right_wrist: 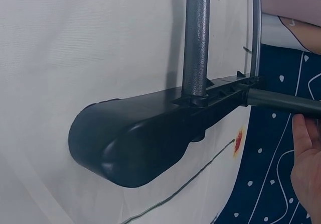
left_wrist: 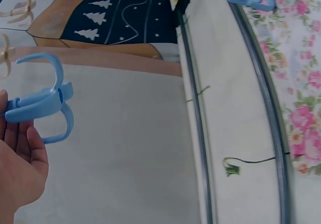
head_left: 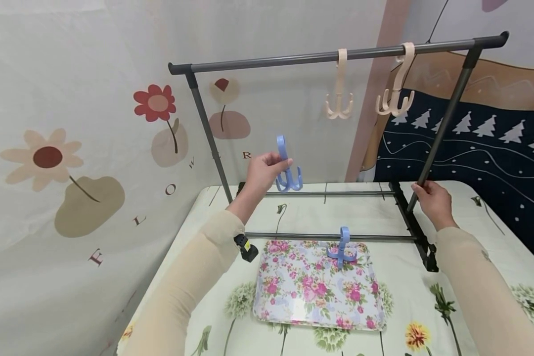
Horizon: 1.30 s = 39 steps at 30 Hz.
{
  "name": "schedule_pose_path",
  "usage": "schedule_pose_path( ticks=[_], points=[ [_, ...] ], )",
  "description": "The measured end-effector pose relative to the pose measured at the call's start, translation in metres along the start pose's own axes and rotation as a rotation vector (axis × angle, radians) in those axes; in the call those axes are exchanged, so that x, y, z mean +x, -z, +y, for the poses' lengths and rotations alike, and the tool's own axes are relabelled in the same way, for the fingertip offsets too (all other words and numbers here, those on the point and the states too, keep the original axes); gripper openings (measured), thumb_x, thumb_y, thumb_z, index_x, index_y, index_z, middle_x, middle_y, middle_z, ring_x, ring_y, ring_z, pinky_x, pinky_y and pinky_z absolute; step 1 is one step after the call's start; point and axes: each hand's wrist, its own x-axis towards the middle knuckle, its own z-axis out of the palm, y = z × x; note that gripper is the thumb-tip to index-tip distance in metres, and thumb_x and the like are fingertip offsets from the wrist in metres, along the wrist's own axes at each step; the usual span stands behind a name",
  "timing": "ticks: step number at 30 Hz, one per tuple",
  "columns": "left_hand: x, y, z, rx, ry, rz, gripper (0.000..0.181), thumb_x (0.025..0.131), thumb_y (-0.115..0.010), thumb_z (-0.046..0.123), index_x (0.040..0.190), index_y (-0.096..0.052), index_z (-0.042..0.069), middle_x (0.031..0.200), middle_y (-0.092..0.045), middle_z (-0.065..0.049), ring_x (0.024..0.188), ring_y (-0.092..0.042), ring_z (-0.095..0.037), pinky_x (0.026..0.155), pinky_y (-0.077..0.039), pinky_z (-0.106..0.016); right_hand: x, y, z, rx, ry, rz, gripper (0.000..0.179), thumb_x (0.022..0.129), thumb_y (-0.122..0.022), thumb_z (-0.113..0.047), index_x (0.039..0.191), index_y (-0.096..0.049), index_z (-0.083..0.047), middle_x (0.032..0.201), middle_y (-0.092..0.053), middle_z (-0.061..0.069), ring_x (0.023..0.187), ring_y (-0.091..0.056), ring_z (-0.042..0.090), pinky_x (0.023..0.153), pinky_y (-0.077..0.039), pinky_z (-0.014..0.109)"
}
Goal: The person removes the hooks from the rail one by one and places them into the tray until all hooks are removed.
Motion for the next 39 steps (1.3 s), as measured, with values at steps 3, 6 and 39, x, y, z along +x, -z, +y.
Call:
schedule_pose_path(
  ticks=[3,6,39],
  points=[
    [-0.004,-0.001,-0.011,0.004,0.005,-0.052,0.022,0.09,-0.076,0.03,0.094,-0.071,0.008,0.092,-0.071,-0.004,0.098,-0.064,-0.023,0.096,-0.046,-0.043,0.003,-0.001,0.005,0.034,-0.02,0.015,0.052,0.105,-0.045,-0.041,0.13,-0.056,0.004,0.125,-0.06,0.026,0.105,-0.057,0.033,0.082,-0.048,0.047],
    [-0.009,-0.002,-0.02,-0.006,0.007,-0.092,0.021,0.09,-0.075,0.028,0.094,-0.071,0.008,0.092,-0.071,-0.005,0.1,-0.063,-0.027,0.098,-0.045,-0.048,0.006,-0.003,0.01,0.052,-0.027,0.033,0.053,0.103,-0.048,-0.045,0.126,-0.058,0.002,0.122,-0.062,0.023,0.102,-0.058,0.031,0.081,-0.048,0.053],
    [-0.061,-0.028,-0.107,0.146,0.106,-0.285,0.016,0.09,-0.076,0.025,0.092,-0.072,0.009,0.085,-0.067,-0.003,0.095,-0.062,-0.037,0.081,-0.05,-0.04,0.042,-0.018,0.06,0.006,-0.008,0.049,0.06,0.099,-0.047,-0.059,0.125,-0.059,-0.006,0.121,-0.062,0.018,0.099,-0.057,0.027,0.056,-0.044,0.025]
  ],
)
